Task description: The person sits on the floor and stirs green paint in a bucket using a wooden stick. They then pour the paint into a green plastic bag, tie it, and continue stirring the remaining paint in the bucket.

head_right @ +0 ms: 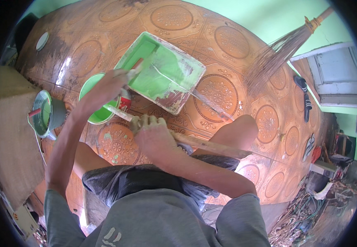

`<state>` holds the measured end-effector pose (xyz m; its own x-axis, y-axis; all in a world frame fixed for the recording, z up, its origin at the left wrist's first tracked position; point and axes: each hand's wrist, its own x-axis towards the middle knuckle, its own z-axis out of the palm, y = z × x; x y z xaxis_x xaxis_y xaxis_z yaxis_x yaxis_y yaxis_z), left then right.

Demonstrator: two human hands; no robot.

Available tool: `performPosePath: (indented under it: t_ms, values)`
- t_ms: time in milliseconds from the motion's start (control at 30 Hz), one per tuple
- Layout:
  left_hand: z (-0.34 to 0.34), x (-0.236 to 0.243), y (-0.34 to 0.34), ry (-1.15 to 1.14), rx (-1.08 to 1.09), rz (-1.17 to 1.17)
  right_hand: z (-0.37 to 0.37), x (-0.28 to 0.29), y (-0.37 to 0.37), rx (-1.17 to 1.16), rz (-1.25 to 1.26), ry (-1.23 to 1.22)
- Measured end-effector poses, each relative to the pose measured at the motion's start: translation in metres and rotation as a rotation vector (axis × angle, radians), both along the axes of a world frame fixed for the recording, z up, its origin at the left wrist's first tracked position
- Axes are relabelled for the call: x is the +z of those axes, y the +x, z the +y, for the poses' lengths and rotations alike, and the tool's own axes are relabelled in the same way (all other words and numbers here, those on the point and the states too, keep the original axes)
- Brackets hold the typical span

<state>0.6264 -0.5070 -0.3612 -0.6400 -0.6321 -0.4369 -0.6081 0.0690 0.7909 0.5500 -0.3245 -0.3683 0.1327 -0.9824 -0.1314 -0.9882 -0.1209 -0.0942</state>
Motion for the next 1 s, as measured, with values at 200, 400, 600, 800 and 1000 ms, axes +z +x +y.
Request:
performPosePath:
  t_ms: [200, 400, 600, 800, 1000]
  values:
    - [-0.026, -0.121, -0.112, -0.367, -0.628, -0.284, 0.003, -0.009, 0.005, -0.022, -0.130, -0.055]
    - [0.022, -0.149, -0.204, 0.386, 0.126, -0.043, 0.008, -0.015, -0.006, -0.049, -0.260, 0.102]
    - [0.052, -0.145, -0.232, 0.328, 0.246, -0.050, 0.010, -0.029, -0.010, -0.057, -0.362, 0.115]
    - [-0.024, -0.068, -0.030, -0.538, 0.036, 0.366, -0.004, -0.022, -0.028, -0.171, -0.265, -0.021]
    - [-0.080, -0.145, 0.220, -0.312, 0.811, -0.011, -0.035, 0.002, -0.017, -0.086, -0.197, -0.022]
